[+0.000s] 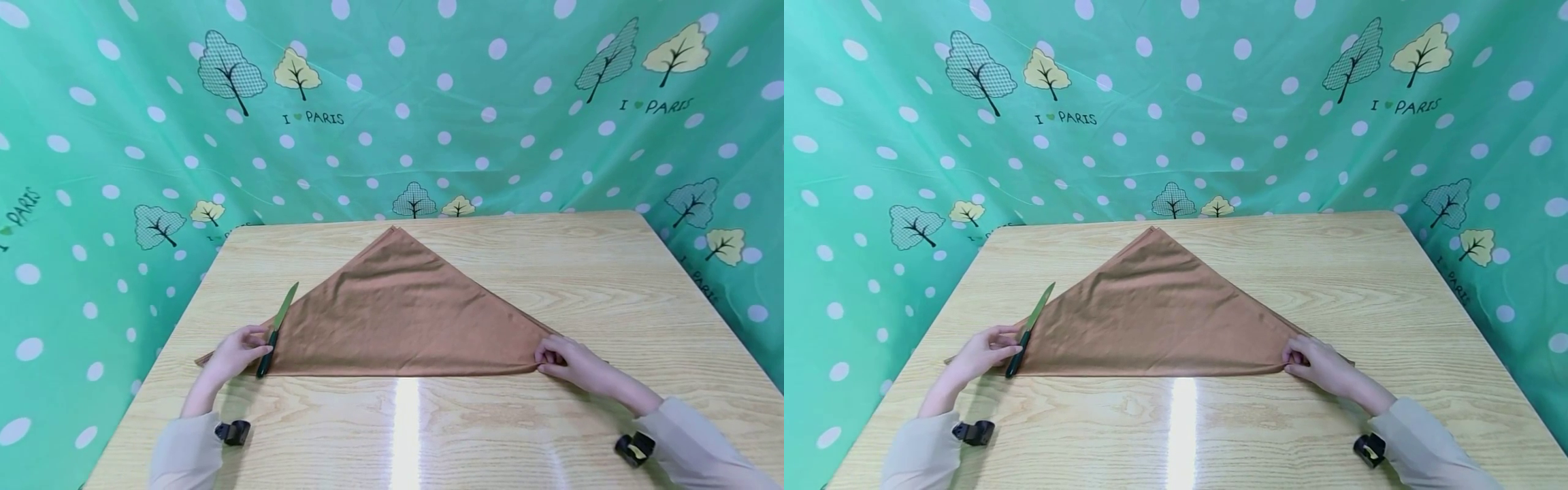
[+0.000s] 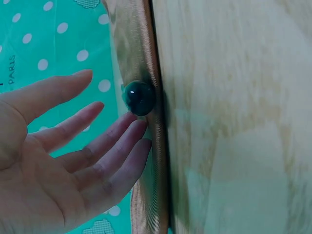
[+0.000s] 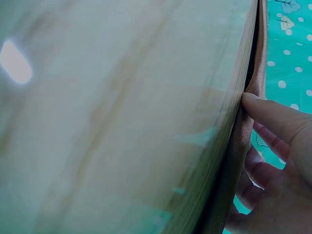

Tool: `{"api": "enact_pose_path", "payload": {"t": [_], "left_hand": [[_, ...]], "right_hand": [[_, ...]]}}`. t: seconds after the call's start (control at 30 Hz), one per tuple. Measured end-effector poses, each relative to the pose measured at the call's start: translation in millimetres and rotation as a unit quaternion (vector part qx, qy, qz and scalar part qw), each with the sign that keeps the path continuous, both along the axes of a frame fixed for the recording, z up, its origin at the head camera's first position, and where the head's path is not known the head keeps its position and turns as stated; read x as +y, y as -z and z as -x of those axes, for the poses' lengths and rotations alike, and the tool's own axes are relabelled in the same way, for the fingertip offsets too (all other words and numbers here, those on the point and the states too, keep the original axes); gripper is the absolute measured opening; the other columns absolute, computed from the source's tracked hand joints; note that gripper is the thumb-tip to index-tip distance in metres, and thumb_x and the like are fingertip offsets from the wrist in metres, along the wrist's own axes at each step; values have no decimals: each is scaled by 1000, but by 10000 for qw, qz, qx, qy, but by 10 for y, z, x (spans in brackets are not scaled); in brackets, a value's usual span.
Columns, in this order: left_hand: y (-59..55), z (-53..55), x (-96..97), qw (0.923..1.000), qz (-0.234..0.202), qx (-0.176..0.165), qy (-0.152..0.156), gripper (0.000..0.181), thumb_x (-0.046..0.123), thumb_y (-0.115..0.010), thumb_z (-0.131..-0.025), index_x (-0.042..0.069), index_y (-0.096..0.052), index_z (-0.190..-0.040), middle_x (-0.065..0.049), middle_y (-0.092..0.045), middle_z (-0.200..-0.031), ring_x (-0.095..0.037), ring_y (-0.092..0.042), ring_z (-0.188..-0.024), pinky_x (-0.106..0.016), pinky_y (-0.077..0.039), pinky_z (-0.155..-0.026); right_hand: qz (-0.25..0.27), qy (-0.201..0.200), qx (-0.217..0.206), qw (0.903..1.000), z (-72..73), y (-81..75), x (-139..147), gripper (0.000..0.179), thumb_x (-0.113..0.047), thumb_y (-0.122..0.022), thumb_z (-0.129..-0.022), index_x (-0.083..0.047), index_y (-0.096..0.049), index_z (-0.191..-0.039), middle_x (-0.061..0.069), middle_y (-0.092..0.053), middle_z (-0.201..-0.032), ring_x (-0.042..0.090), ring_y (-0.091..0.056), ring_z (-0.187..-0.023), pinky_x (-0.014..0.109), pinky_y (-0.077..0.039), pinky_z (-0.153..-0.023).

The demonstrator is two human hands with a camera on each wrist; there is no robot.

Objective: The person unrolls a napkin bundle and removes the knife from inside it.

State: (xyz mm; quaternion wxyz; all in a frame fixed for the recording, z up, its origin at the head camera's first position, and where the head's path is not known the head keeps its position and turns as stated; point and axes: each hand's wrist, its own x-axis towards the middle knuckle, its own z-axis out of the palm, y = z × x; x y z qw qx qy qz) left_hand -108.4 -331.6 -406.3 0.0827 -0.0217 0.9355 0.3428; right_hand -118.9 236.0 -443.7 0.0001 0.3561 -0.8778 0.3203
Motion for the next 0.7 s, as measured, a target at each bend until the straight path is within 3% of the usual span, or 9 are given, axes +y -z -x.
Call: {"api": "enact_pose_path", "payload": {"t": [0.37, 0.7], "left_hand": [[68, 52, -34, 9991, -292, -308, 20, 46, 6, -61, -81, -10, -44, -120, -24, -56, -97, -31, -55, -87, -33, -47, -66], [148, 104, -51, 9986, -362, -353, 125, 51, 4, -67, -75, -12, -45, -118, -21, -53, -94, -27, -51, -85, -27, -45, -62]], "right_hand": [[-18, 29, 68, 10000, 2, 18, 3, 21, -2, -67, -74, -16, -51, -80, -14, -41, -70, -2, -36, -63, 18, -31, -51], [-26, 47, 57, 10000, 0, 15, 3, 21, -2, -67, -75, -16, -52, -80, -13, -41, -70, -2, -36, -63, 18, -31, -51]]}}
